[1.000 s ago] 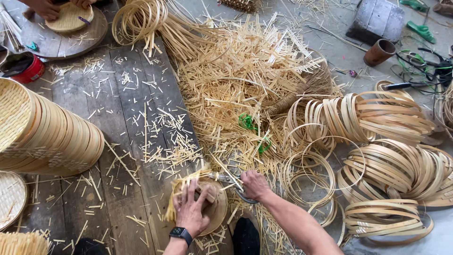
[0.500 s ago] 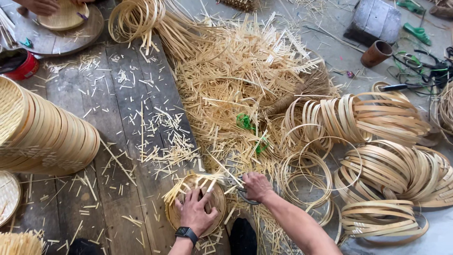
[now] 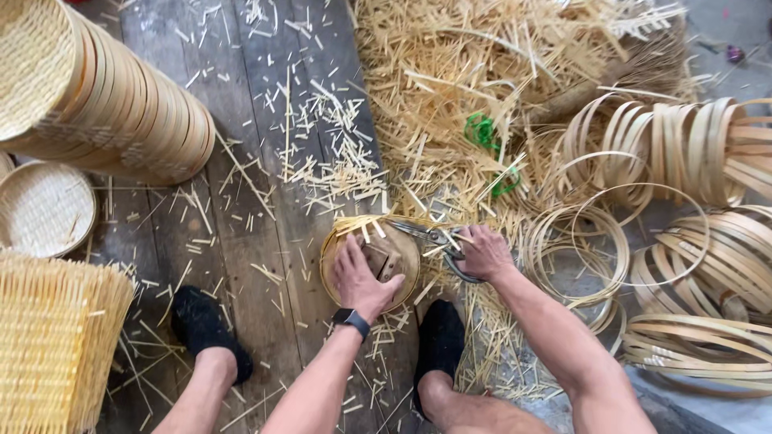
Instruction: The person sits on the floor and repeatedly trims the edges of woven bamboo mats using shears. They place a circular bamboo frame onto a mat, trim the excess, and stack the finished pieces.
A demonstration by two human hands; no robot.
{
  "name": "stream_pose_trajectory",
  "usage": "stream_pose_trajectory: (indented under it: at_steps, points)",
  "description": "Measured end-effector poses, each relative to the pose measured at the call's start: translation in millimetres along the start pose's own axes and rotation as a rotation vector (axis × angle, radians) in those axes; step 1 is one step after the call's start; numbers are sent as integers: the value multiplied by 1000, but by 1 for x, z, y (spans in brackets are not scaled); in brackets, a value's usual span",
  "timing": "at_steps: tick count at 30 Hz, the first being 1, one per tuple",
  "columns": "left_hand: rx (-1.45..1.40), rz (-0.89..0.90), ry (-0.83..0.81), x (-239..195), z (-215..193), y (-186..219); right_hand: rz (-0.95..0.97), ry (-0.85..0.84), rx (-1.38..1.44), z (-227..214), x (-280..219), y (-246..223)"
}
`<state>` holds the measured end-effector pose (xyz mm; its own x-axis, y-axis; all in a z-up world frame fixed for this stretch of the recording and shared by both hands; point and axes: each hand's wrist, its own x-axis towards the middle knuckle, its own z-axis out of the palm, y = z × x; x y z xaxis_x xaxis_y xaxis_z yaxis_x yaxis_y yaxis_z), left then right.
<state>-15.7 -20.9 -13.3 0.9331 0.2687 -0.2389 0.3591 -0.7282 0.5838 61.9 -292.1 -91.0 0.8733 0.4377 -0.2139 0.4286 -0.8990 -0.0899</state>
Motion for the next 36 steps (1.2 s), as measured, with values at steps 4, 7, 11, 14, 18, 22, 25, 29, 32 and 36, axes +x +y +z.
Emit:
stream_pose_trajectory:
  at_steps: [4,7,11,14,18,22,25,29,32,36]
  points:
    - [77,178,-67,0,1,-2,-71,194,-144,4,13,-8]
    - [106,215,-116,9,-7,-11,70,-125,-38,12,5,-8]
    - [119,249,-133,11,-14,-9,127,-300,-10,14,-5,-3]
    - [136,283,-176,11,-16,-6,10,124,-93,21,0,-16]
    - [135,241,-255,14,-19,-5,5,190,-246,27,9,-20]
    - [278,362,-249,18,-24,-18,37,-219,23,21,1,-1]
    - [262,414,-324,24,-23,-22,74,-286,-39,15,3,1]
    - [307,521,-385,29,-25,-24,177,-301,43,20,22,-29]
    - [363,329,-400,22,-25,-20,13,-199,30,14,22,-18]
    - [166,130,-294,8,-24,-12,-5,-258,-79,0,15,-3]
